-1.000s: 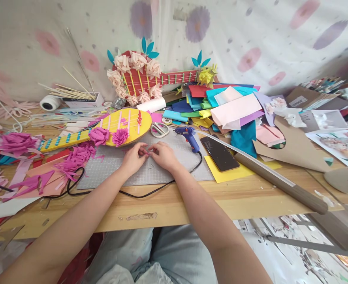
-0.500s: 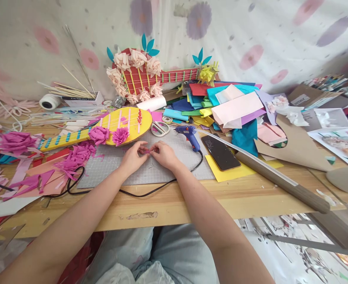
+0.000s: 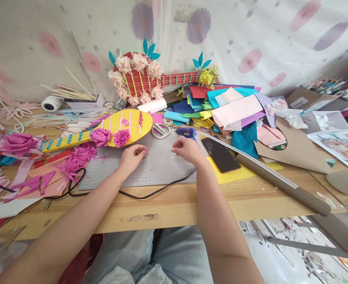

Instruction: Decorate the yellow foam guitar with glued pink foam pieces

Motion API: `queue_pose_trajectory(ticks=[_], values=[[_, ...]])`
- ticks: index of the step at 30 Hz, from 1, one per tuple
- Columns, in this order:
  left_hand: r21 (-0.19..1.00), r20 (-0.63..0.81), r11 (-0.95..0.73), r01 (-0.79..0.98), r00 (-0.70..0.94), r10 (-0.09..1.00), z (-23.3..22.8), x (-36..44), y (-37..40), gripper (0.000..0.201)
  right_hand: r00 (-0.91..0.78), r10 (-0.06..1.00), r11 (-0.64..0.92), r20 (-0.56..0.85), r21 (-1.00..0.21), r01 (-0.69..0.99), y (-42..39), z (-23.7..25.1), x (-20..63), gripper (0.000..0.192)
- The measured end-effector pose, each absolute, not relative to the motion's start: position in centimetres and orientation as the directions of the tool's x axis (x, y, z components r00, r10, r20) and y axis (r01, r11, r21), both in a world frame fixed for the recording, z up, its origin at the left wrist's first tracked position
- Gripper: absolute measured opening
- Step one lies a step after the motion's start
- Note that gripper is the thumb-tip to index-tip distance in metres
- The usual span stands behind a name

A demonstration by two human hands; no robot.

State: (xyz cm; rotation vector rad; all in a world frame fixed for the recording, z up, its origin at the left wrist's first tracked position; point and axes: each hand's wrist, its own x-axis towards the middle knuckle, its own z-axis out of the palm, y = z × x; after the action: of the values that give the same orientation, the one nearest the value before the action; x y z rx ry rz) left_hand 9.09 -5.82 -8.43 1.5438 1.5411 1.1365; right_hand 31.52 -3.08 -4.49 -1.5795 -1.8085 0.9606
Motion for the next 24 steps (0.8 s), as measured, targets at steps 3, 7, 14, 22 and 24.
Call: queue_pose_trajectory(ticks=[3,7,14,22,24], values=[[0.966,0.048,-0.019,0.257,-0.107,0.993,-8.7,9.1,-5.6,0.007,-0.035,0.985,-0.096,-0.168,-0.708,0.7,-3.0,-3.5,35.2,0.027],[0.988,-0.002,0.023,0.153,-0.136,0.991,-8.6,9.3,-5.3,0.008,0.251,0.957,-0.144,0.148,-0.507,0.85,-1.9,-4.2,35.7,0.042],[0.992,-0.057,0.072,0.1,-0.147,0.988,-8.3,9.3,-5.2,0.025,0.316,0.935,-0.168,0.16,-0.585,0.794,0.6,-6.7,32.7,0.051],[0.991,-0.088,0.102,0.082,-0.164,0.983,-7.9,9.4,-5.2,0.02,-0.184,0.982,0.113,0.048,-0.925,0.363,-3.0,-3.5,31.5,0.038],[0.99,-0.111,0.123,0.064,-0.167,0.98,-7.7,9.4,-5.2,0.016,-0.293,0.955,0.082,-0.048,-0.906,0.416,-3.9,-3.1,30.8,0.036]])
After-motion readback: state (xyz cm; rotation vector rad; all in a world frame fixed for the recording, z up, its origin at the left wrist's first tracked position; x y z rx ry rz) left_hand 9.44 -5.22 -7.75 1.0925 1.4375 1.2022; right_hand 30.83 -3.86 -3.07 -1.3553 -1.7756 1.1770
